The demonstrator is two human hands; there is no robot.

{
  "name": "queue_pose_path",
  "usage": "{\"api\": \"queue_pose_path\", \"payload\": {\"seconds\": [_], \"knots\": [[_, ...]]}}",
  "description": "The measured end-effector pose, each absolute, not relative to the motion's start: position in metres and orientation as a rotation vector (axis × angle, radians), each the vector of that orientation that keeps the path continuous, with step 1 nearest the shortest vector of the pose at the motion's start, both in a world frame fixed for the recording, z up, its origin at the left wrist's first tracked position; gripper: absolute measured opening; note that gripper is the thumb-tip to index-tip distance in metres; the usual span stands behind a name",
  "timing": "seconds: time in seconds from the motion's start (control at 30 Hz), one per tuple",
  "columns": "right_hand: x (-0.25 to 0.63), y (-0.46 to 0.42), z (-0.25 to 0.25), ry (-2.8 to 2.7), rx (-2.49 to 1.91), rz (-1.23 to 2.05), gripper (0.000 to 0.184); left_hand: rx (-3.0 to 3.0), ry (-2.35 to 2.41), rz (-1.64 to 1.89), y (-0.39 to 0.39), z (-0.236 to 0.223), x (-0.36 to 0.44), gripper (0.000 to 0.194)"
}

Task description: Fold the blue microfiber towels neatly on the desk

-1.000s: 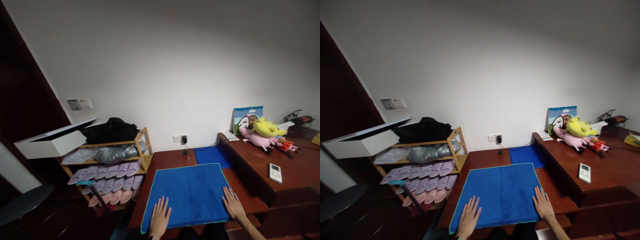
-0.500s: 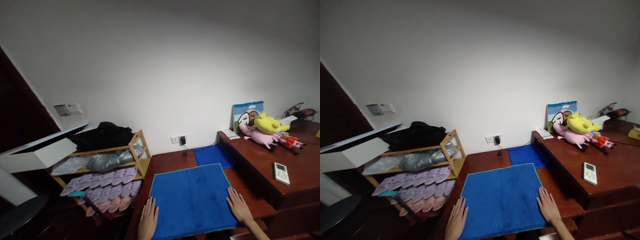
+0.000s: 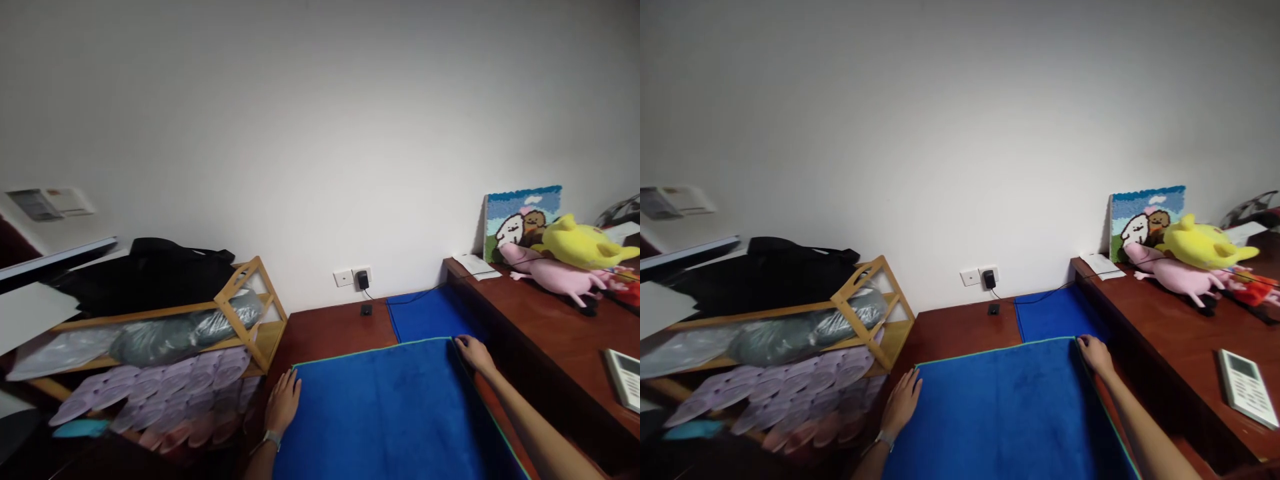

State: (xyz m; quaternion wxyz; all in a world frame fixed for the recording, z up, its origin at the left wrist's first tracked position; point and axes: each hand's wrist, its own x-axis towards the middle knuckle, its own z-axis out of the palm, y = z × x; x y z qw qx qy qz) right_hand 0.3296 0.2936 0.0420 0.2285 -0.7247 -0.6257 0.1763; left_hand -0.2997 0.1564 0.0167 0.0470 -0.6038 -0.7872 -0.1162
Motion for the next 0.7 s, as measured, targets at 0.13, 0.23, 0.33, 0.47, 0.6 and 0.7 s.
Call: {"api": "queue_pose_path", "payload": {"seconds": [0.13, 0.23, 0.33, 0.47, 0.6, 0.7], "knots": [[0.325, 0.314, 0.028, -1.721, -2.08, 0.532, 0.038, -1.895, -2.334, -0.315, 0.16, 0.007, -0.308, 0.06], [0.323, 0.316, 0.024, -1.726, -2.088, 0.579, 0.033, -1.922, -2.259, -0.296, 0.157, 0.004, -0.312, 0.059], [0.323, 0.324, 0.029, -1.709, -2.067, 0.584, 0.039, -1.924, -2.207, -0.271, 0.157, 0.004, -0.317, 0.058], [0.318, 0.342, 0.039, -1.69, -2.055, 0.557, 0.045, -1.893, -2.229, -0.263, 0.169, 0.006, -0.326, 0.059], [0.308, 0.354, 0.04, -1.677, -2.112, 0.535, 0.041, -1.898, -2.227, -0.262, 0.185, 0.01, -0.331, 0.058], [0.303, 0.355, 0.035, -1.681, -2.165, 0.511, 0.037, -1.902, -2.208, -0.253, 0.191, 0.016, -0.33, 0.058]]}}
